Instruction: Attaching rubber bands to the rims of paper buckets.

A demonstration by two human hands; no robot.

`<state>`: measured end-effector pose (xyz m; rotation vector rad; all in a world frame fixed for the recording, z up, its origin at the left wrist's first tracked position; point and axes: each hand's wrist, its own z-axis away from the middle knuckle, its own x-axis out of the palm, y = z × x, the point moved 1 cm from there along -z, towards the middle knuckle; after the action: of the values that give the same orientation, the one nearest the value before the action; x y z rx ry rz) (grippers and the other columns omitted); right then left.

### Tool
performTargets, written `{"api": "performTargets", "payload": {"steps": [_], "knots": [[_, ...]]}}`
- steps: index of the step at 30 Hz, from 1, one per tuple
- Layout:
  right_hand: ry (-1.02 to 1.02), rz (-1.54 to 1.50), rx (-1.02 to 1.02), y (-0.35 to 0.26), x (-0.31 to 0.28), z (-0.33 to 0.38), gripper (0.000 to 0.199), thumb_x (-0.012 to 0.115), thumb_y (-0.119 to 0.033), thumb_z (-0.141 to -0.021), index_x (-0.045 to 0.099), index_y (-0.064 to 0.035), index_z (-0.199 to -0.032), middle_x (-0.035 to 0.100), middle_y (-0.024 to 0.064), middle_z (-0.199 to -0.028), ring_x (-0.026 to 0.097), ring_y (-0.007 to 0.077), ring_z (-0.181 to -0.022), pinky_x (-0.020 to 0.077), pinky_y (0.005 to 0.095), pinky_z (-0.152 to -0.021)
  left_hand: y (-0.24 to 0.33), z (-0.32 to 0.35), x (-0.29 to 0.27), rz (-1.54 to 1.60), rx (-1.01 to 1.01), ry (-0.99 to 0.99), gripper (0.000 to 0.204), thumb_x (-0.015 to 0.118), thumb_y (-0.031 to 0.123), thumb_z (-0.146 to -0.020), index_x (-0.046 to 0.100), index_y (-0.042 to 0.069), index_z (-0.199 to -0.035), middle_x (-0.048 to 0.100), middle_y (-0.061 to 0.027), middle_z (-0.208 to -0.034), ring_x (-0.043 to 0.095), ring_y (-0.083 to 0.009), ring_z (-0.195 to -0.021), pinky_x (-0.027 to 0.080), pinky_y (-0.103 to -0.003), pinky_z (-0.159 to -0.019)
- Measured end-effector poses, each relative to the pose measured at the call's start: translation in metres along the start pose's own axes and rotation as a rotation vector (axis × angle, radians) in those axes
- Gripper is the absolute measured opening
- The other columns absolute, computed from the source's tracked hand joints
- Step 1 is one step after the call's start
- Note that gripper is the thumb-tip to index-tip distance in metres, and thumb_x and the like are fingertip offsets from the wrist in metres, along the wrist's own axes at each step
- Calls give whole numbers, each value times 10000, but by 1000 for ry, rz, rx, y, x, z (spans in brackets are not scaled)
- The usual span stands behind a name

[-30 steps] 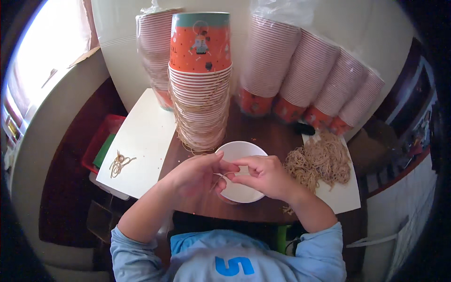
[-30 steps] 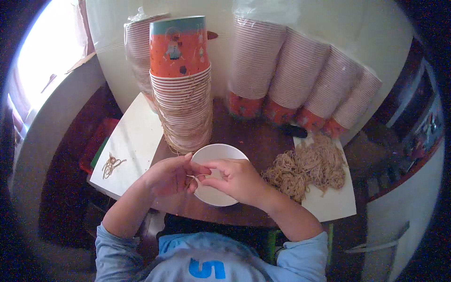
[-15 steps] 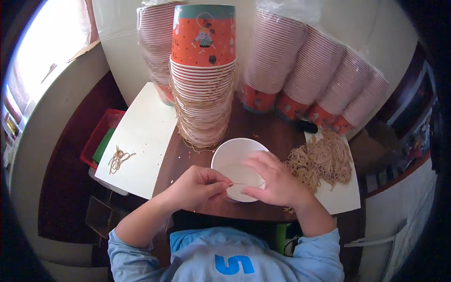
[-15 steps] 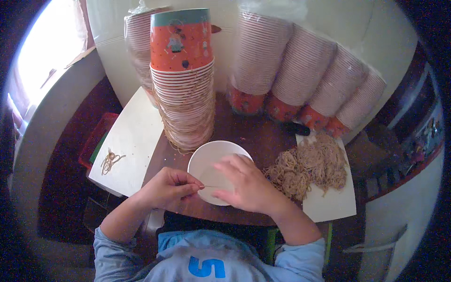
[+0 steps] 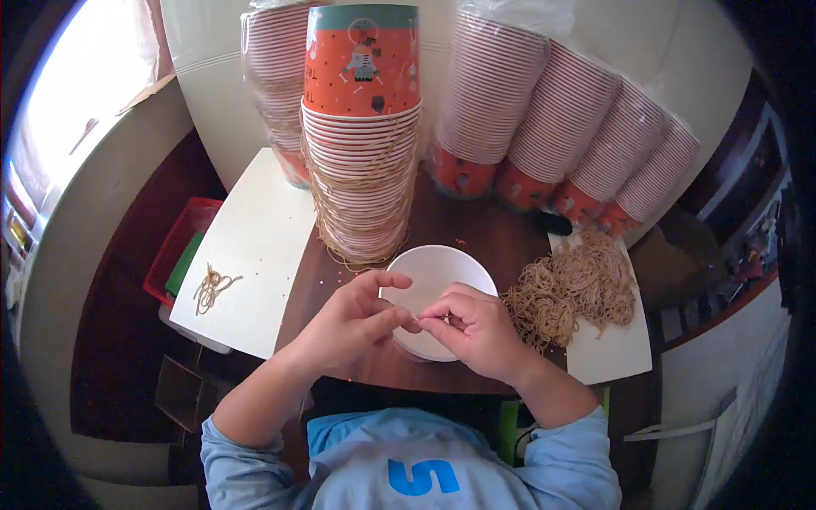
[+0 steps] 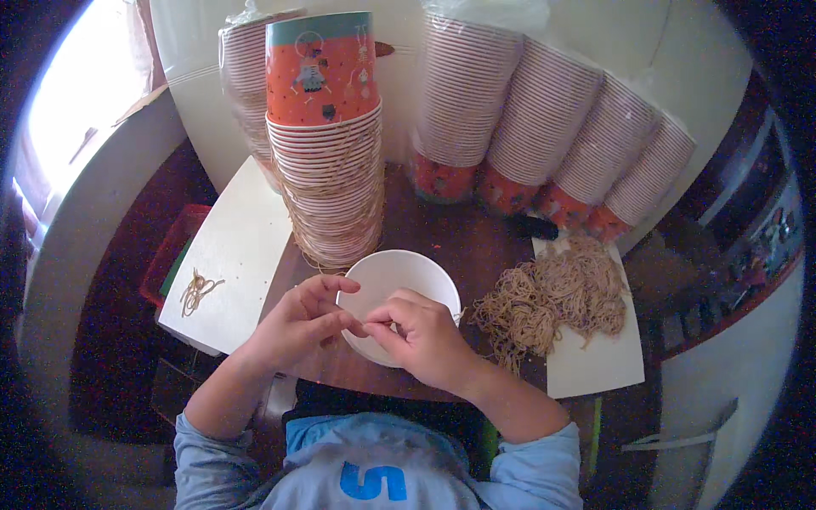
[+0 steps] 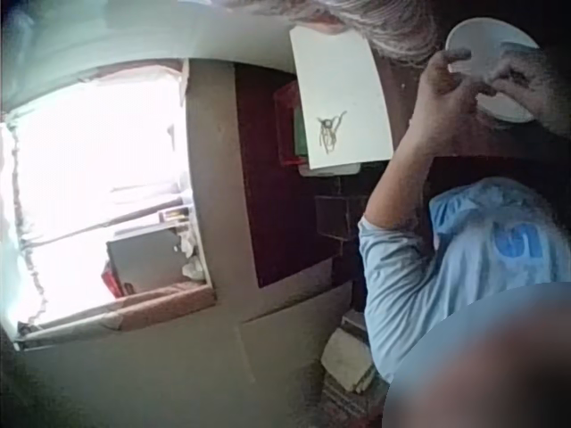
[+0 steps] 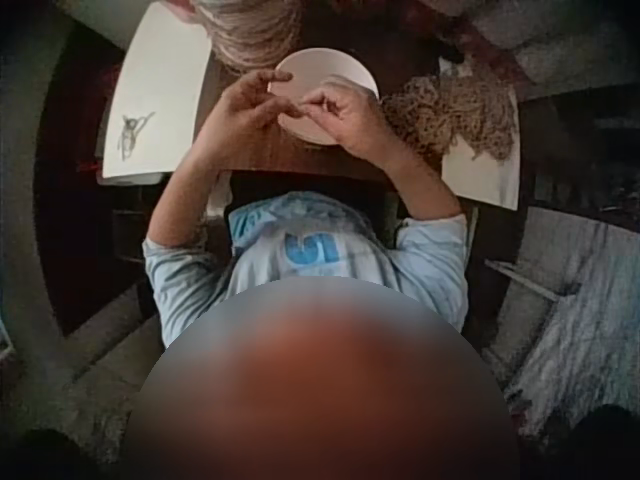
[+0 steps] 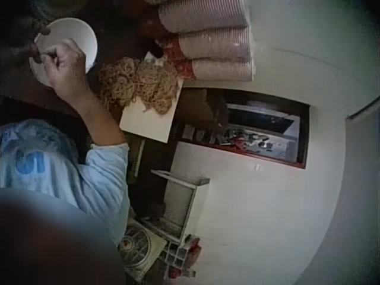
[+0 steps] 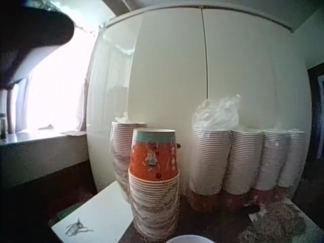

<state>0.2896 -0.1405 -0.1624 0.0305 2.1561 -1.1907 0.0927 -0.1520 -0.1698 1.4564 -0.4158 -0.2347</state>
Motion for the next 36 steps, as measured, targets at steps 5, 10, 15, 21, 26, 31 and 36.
{"api": "performTargets", "payload": {"steps": [5,10,15,21,26,31,36], "knots": [[107,35,-138,-1,-2,3,89,656,4,-782,635,-32,-861,579,65,-764,562,146,-654,438,257,-553,-2,2,-2,22,-116,-33,283,508,207,-940,533,23,-1154,666,-47,-855,527,-39,-663,431,-193,-596],[111,81,-233,-5,-1,6,84,656,-2,-765,617,-18,-837,574,89,-772,587,225,-696,479,316,-619,-5,5,6,41,-238,-143,268,501,240,-948,632,17,-1019,663,-34,-841,532,-49,-653,442,-197,-594],[87,61,-264,-8,-1,10,105,661,11,-751,623,-12,-846,582,94,-788,589,236,-703,485,317,-622,-5,8,10,54,-216,-149,246,520,214,-940,639,-1,-960,644,-21,-792,535,-54,-634,444,-194,-577],[46,59,-279,-9,-2,12,121,669,9,-733,619,-13,-841,572,97,-777,585,247,-697,486,325,-613,-6,16,14,-69,-97,-80,169,572,139,-904,637,-16,-920,620,-4,-744,541,-40,-648,435,-185,-556],[-20,73,-236,-14,-2,21,102,656,-15,-738,599,-14,-822,560,99,-759,579,257,-693,480,345,-605,-11,25,20,-82,-116,-47,162,603,133,-881,642,-21,-914,630,-25,-737,548,-41,-661,441,-194,-569],[-70,3,-173,-12,-3,26,84,649,-18,-743,601,-17,-812,564,105,-765,579,255,-693,475,329,-595,-15,30,28,-1016,953,-14,196,649,59,-701,614,-24,-876,610,-73,-800,594,-151,-690,481,-277,-589],[-194,-135,-49,-3,-6,29,58,646,-51,-775,616,-19,-813,586,78,-759,580,176,-683,459,292,-583,-2,37,32,-1468,1100,-146,301,606,112,-608,605,-23,-878,575,-74,-813,580,-184,-696,474,-302,-580]]}}
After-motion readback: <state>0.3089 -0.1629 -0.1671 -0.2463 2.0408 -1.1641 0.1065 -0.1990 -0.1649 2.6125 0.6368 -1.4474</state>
